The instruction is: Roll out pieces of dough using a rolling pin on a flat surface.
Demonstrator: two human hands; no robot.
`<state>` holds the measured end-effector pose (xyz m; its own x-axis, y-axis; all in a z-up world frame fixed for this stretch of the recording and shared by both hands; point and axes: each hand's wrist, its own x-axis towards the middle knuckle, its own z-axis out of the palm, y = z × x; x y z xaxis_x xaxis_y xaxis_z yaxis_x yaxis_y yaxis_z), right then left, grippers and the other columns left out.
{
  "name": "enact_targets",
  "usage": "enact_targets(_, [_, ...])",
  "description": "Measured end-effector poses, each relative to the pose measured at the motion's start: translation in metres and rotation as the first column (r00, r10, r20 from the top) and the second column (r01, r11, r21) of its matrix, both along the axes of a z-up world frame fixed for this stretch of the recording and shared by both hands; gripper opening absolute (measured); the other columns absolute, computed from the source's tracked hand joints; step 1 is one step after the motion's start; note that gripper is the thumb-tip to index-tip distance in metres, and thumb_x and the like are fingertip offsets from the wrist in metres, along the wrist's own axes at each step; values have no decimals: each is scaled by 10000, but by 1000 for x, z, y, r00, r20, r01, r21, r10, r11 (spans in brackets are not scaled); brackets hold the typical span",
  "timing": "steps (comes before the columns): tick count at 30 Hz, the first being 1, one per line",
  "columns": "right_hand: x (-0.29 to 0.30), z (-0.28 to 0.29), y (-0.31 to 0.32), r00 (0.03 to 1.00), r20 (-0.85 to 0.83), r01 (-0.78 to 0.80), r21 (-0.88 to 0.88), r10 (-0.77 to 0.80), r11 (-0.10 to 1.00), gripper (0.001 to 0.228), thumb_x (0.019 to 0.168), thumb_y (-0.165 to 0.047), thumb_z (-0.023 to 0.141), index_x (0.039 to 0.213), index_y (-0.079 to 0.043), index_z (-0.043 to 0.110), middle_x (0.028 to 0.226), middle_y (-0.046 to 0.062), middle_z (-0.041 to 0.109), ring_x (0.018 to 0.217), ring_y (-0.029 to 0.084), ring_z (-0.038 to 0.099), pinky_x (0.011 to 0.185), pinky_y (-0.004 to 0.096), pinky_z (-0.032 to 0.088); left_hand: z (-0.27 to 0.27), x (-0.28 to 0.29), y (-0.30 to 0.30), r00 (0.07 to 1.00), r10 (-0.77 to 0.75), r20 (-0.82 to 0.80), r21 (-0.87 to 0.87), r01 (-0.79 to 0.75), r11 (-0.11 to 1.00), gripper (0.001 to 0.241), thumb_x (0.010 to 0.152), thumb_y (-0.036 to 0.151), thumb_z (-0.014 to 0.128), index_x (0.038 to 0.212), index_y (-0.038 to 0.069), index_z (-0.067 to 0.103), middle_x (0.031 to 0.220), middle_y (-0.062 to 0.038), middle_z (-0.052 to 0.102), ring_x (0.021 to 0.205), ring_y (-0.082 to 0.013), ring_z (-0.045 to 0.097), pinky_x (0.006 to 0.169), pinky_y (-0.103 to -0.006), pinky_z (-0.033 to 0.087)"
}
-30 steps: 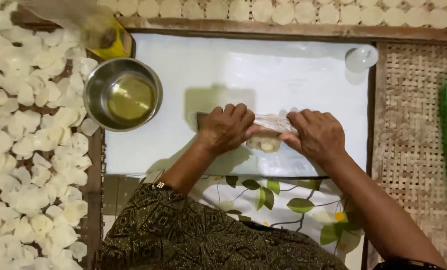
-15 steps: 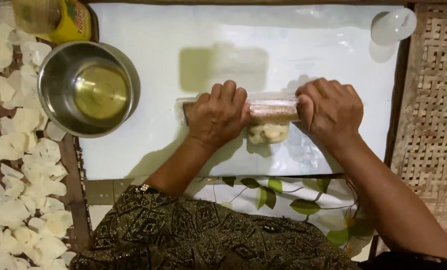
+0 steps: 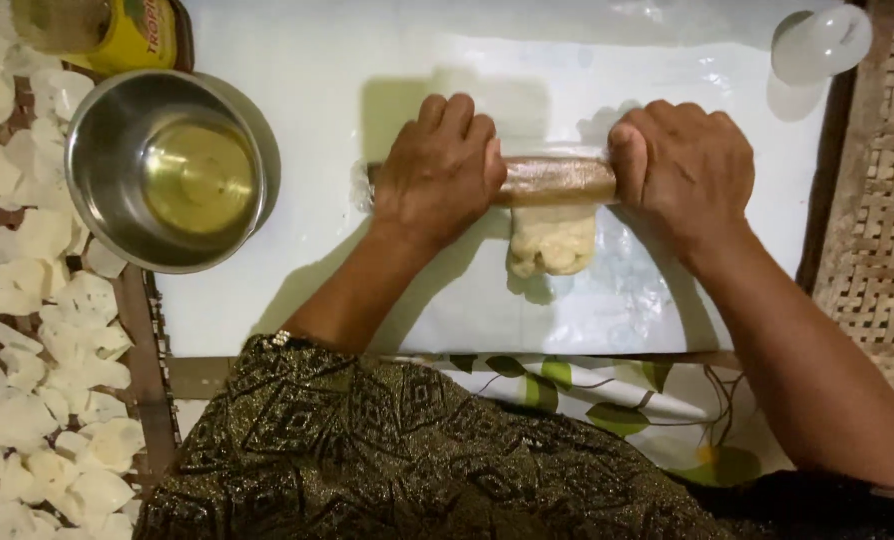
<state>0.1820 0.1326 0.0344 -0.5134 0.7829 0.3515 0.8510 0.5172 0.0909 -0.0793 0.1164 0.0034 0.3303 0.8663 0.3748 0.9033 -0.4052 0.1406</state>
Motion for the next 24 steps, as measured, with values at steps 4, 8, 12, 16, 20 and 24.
enact_targets(4, [-2,10,13,998,-44,-42,-56,40,998,488,1239,-264,371,900,-107,686,762,40,602,614,230,520,618,360,403,10,-2,13,999,32,-8,-113,-32,993,290,1037,249,479,973,58,689,1009,-109,528,945,-266,495,687,-391,525])
enact_targets(8, [-3,12,30,995,-74,-72,-139,62,988,464,1232,-247,351,985,-84,708,879,89,663,695,291,593,594,396,434,13,-7,29,991,-11,132,-8,12,1000,265,968,180,569,785,40,701,922,-112,527,860,-257,506,611,-380,506])
enact_targets(12, [-8,18,43,983,-181,-64,-218,24,974,422,1226,-220,373,1023,-77,714,963,113,699,643,338,576,581,412,438,20,-9,43,988,-48,146,190,20,982,213,928,185,653,773,53,718,838,-80,560,750,-244,533,557,-375,486])
enact_targets(16, [-11,20,59,959,-283,-74,-261,-3,962,389,1220,-276,408,1045,-52,673,956,130,677,671,374,584,601,459,449,28,-9,53,989,-56,139,264,17,964,237,946,203,676,771,52,729,778,-58,566,648,-203,534,487,-353,443])
enact_targets(20, [-10,10,86,934,-349,-117,-81,82,990,317,1189,-297,530,1088,-41,687,875,111,680,620,295,582,565,414,448,18,-12,78,999,19,-26,391,-7,920,253,964,309,736,831,139,604,767,0,575,527,-125,515,447,-300,453])
enact_targets(24, [-3,2,103,886,-365,-223,202,284,954,190,1152,-271,579,1130,-114,684,872,109,643,804,341,695,712,438,562,-40,-20,120,986,53,-160,527,40,849,221,953,425,596,890,219,544,797,1,526,520,-212,608,473,-377,525])
